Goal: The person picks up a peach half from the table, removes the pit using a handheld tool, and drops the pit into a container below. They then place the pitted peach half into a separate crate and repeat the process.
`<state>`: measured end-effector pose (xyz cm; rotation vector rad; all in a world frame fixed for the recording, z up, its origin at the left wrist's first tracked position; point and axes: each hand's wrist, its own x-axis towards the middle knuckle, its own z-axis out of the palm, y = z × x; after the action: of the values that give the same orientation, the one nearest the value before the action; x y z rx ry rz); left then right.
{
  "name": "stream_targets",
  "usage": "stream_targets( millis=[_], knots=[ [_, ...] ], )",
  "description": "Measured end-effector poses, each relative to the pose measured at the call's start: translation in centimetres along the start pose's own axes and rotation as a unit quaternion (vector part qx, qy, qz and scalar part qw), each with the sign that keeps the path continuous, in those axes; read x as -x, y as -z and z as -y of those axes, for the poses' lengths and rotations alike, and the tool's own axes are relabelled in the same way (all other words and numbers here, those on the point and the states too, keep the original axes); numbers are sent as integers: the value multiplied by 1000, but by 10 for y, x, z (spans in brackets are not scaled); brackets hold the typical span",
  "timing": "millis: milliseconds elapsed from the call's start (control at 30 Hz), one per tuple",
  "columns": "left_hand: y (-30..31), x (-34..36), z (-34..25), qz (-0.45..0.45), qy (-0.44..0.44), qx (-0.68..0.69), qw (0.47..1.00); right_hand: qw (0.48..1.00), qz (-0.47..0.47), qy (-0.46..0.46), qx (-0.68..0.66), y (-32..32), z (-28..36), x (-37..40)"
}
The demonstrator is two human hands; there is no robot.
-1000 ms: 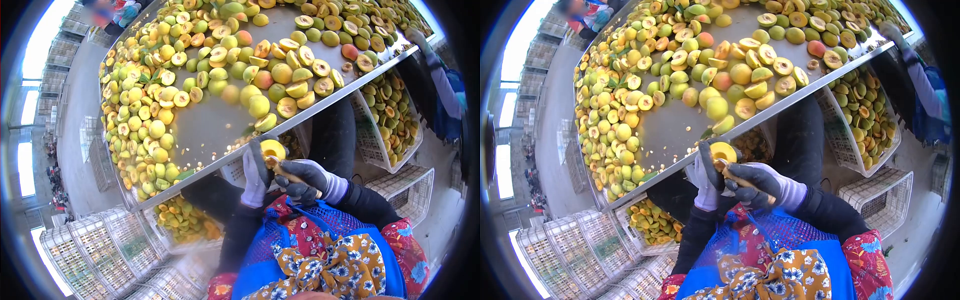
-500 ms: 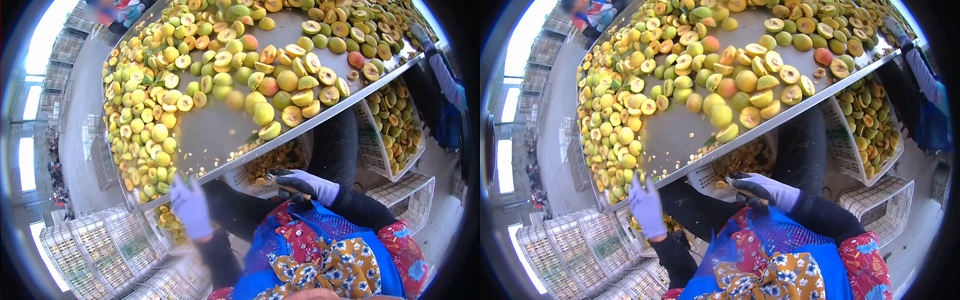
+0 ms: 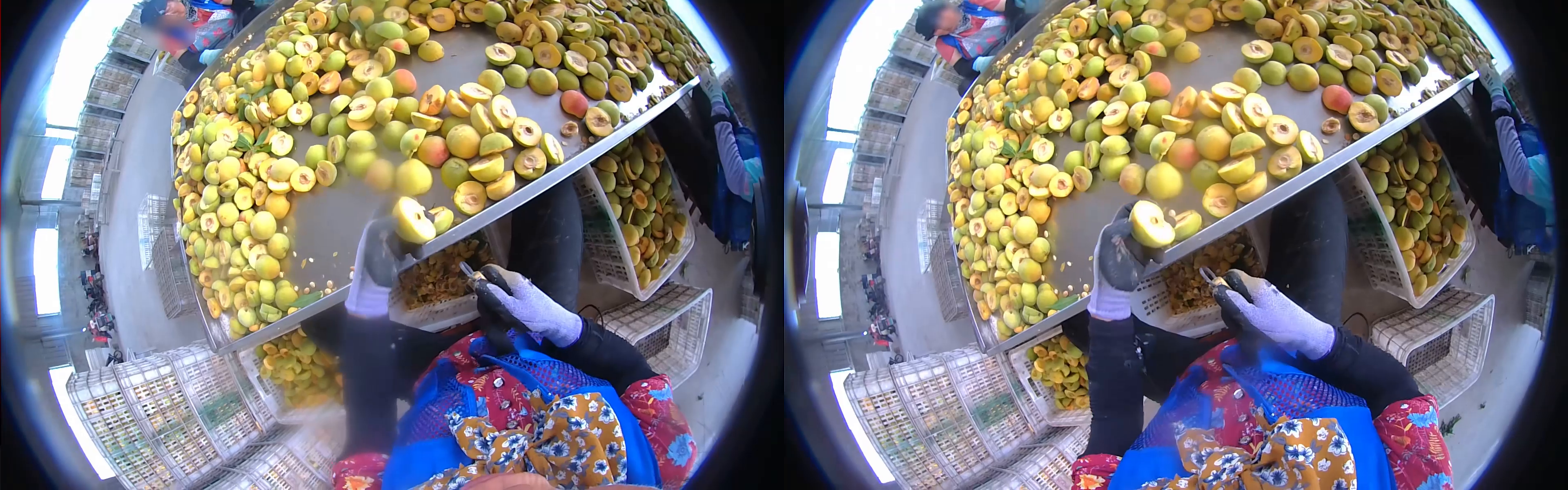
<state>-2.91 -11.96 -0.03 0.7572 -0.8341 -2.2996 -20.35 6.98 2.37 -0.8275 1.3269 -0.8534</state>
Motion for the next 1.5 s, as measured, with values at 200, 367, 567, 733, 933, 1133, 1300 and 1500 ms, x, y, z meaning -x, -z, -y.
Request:
stream_targets(
  millis=[200, 367, 567, 733, 933, 1133, 1300, 1500],
  knots=[
    [-4, 55, 28, -66, 22, 168, 983, 932, 1, 246, 266, -11, 22, -1],
    [1, 69, 44, -121, -54, -10, 991, 951, -39, 188, 242, -30, 29, 5],
    [-8, 86, 44, -53, -55, 206, 976, 945, -56, 161, 278, -44, 17, 3],
    [-18, 92, 54, -90, -99, 139, 981, 940, -43, 172, 291, -54, 18, 0],
    [-34, 92, 61, -85, -140, 95, 982, 935, -35, 160, 315, -61, 14, 0],
    [-46, 99, 68, -129, -218, -53, 966, 973, -57, 143, 170, -74, -4, -8],
    [-32, 98, 74, -82, -167, -4, 983, 985, 28, -137, -104, -61, 25, -4],
    [-13, 91, 68, -141, -50, -27, 988, 943, -49, 142, 297, -77, -28, -13]
  ],
)
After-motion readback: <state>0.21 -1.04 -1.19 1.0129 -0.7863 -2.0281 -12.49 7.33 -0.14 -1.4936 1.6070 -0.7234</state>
